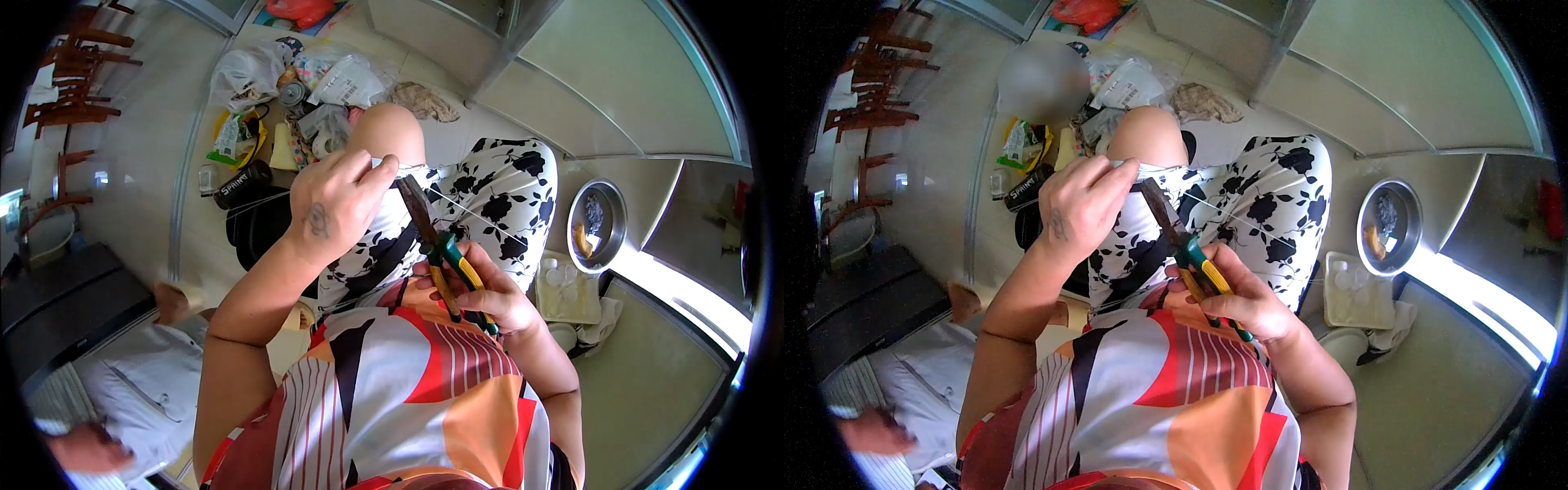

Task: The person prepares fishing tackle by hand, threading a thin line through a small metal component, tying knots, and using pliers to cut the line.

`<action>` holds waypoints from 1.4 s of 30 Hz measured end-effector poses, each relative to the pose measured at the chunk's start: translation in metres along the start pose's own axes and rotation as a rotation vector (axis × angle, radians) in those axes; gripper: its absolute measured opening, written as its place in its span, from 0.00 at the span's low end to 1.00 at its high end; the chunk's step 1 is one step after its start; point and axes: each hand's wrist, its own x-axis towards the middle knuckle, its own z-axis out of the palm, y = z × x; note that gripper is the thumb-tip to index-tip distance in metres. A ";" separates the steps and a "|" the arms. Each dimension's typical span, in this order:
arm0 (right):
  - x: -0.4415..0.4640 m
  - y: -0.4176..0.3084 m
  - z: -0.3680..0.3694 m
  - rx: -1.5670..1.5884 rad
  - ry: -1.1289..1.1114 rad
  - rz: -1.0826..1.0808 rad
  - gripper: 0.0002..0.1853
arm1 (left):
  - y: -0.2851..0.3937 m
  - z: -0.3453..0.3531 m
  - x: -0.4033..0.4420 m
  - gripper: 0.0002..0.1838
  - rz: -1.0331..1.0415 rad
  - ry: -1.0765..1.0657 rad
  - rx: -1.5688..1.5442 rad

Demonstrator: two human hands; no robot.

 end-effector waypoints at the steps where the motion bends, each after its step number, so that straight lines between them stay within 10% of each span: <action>1: 0.001 -0.001 0.001 0.001 -0.002 0.004 0.28 | -0.001 0.000 -0.001 0.10 0.002 -0.001 -0.003; 25: 0.031 -0.011 0.011 -0.275 0.065 0.096 0.27 | -0.030 0.004 -0.044 0.05 -0.376 -0.118 -0.620; 36: -0.021 -0.025 0.003 -1.764 0.098 -0.196 0.21 | -0.033 -0.005 -0.049 0.05 -0.683 -0.054 -0.960; 42: -0.015 -0.023 0.016 -1.948 0.118 -0.501 0.18 | -0.005 -0.006 -0.036 0.05 -0.625 -0.010 -1.034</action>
